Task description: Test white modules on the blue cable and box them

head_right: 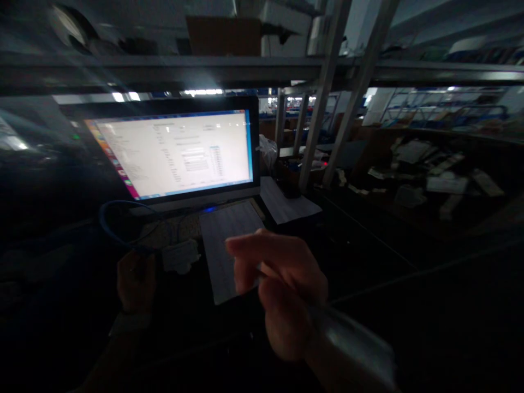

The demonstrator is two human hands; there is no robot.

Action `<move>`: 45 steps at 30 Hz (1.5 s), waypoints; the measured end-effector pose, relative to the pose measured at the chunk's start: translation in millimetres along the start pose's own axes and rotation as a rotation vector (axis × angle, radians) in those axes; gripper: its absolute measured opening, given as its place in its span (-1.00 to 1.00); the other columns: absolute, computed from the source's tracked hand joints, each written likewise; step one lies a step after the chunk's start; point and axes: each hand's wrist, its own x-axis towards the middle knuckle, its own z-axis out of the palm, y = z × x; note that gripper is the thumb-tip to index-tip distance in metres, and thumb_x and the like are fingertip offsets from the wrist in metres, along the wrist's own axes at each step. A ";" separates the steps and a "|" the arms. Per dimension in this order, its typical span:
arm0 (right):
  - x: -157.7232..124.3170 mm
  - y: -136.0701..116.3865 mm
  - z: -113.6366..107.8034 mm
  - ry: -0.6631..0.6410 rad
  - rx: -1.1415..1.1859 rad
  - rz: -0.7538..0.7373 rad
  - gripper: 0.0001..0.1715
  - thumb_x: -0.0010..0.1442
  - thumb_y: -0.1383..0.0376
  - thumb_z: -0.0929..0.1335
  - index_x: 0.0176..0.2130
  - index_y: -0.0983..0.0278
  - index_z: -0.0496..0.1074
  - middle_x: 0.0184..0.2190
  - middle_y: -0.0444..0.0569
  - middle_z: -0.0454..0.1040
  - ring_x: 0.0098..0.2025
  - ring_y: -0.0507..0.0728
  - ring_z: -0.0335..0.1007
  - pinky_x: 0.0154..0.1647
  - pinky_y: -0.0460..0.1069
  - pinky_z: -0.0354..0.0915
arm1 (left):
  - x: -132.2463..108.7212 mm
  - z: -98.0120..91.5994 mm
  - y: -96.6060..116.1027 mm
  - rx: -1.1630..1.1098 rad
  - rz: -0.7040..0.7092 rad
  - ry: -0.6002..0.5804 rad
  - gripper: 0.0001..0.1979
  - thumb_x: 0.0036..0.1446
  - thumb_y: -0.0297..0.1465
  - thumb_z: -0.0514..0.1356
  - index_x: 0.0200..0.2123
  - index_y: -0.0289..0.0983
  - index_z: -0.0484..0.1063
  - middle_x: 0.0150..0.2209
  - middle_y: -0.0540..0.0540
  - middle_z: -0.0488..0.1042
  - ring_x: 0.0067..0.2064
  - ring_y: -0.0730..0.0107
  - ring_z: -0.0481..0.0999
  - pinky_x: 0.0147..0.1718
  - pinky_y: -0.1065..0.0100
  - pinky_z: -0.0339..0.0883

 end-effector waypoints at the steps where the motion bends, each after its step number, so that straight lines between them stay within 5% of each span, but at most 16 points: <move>1: 4.3 10.6 6.2 -0.009 0.017 -0.042 -0.51 0.19 -0.07 0.14 -0.21 0.14 0.44 -0.53 -0.12 0.36 -0.49 0.08 0.31 -0.46 0.03 0.28 | -0.5 -0.2 0.3 -0.020 0.004 -0.007 -0.67 0.08 -0.21 0.15 -0.16 -0.32 0.37 -0.23 -0.16 0.44 -0.22 0.31 0.47 -0.28 0.29 0.41; 3: 11.8 38.8 13.3 -0.078 -0.038 -0.074 -0.42 0.23 -0.05 0.07 -0.23 0.20 0.47 -0.54 -0.10 0.37 -0.47 0.08 0.33 -0.45 0.01 0.27 | -1.2 0.2 0.3 -0.056 -0.003 -0.015 -0.70 0.10 -0.22 0.14 -0.16 -0.29 0.36 -0.24 -0.15 0.45 -0.23 0.33 0.49 -0.28 0.31 0.42; 6: 18.5 87.8 15.4 -0.297 -0.265 0.077 -0.48 0.29 0.05 0.06 -0.17 0.22 0.45 -0.75 -0.23 0.18 -0.69 -0.01 0.16 -0.62 -0.09 0.18 | -2.4 1.7 -1.7 -0.074 -0.053 -0.016 -0.70 0.10 -0.22 0.14 -0.15 -0.28 0.34 -0.25 -0.15 0.48 -0.23 0.31 0.52 -0.28 0.30 0.44; 9: 13.5 130.1 13.9 -0.546 -0.489 0.016 -0.68 0.25 0.17 0.19 -0.16 0.20 0.44 -0.42 -0.07 0.51 -0.36 0.07 0.46 -0.33 -0.04 0.37 | -3.9 2.5 -4.2 -0.080 -0.081 -0.027 -0.70 0.11 -0.22 0.12 -0.15 -0.28 0.34 -0.23 -0.17 0.50 -0.22 0.28 0.53 -0.27 0.28 0.46; 12: -1.7 162.1 8.8 -0.737 -0.674 -0.109 -0.65 0.17 0.26 0.26 -0.04 0.23 0.39 0.01 0.11 0.42 0.05 0.22 0.34 0.03 0.14 0.29 | -5.0 2.5 -4.4 -0.085 -0.085 -0.022 -0.71 0.12 -0.23 0.12 -0.16 -0.29 0.35 -0.23 -0.19 0.50 -0.21 0.27 0.53 -0.26 0.27 0.46; 18: -26.5 188.9 -13.4 -0.912 -0.860 0.040 -0.41 0.11 0.10 0.31 0.10 0.27 0.30 0.13 0.20 0.27 0.16 0.32 0.18 0.15 0.28 0.14 | -4.2 2.2 -0.5 -0.086 -0.091 -0.033 -0.75 0.13 -0.27 0.11 -0.15 -0.27 0.35 -0.24 -0.18 0.50 -0.23 0.28 0.54 -0.28 0.27 0.46; 26: -27.4 165.0 -34.7 -0.922 -0.744 0.137 -0.45 0.08 0.12 0.34 0.06 0.20 0.35 0.10 0.12 0.33 0.15 0.29 0.22 0.15 0.24 0.14 | -3.4 1.9 0.2 -0.102 -0.098 -0.036 -0.73 0.11 -0.27 0.14 -0.15 -0.28 0.34 -0.23 -0.19 0.48 -0.22 0.29 0.52 -0.25 0.26 0.45; 29: -13.9 160.6 -31.4 -0.788 -0.585 0.234 -0.54 0.17 0.12 0.24 0.04 0.16 0.35 0.04 0.05 0.40 0.09 0.21 0.29 0.11 0.16 0.20 | -2.6 2.2 0.4 -0.093 -0.088 -0.041 -0.72 0.10 -0.27 0.14 -0.15 -0.29 0.34 -0.24 -0.17 0.48 -0.22 0.31 0.52 -0.25 0.28 0.44; 35: 17.1 184.0 4.8 -0.394 -0.233 0.502 -0.46 0.12 -0.06 0.19 -0.22 0.26 0.48 -0.28 0.04 0.52 -0.26 0.15 0.47 -0.27 0.07 0.39 | -0.1 0.4 3.8 -0.083 -0.044 -0.038 -0.73 0.11 -0.30 0.13 -0.13 -0.29 0.33 -0.22 -0.15 0.47 -0.19 0.32 0.51 -0.24 0.30 0.43; 39: 10.8 204.0 34.5 -0.365 -0.174 0.557 -0.50 -0.03 -0.03 0.29 -0.30 0.32 0.46 -0.52 -0.01 0.48 -0.47 0.11 0.42 -0.47 0.01 0.33 | 0.1 -0.3 5.4 -0.080 -0.076 -0.049 -0.72 0.11 -0.29 0.13 -0.14 -0.30 0.33 -0.22 -0.15 0.47 -0.22 0.33 0.52 -0.26 0.30 0.43; 45: -11.3 203.1 50.7 -0.398 -0.254 0.525 -0.71 0.00 0.09 0.28 -0.49 0.26 0.38 -0.60 -0.09 0.44 -0.50 0.07 0.37 -0.44 -0.03 0.26 | 0.3 0.7 7.7 -0.107 -0.124 -0.061 -0.74 0.10 -0.30 0.14 -0.15 -0.29 0.32 -0.22 -0.15 0.47 -0.21 0.34 0.51 -0.23 0.28 0.44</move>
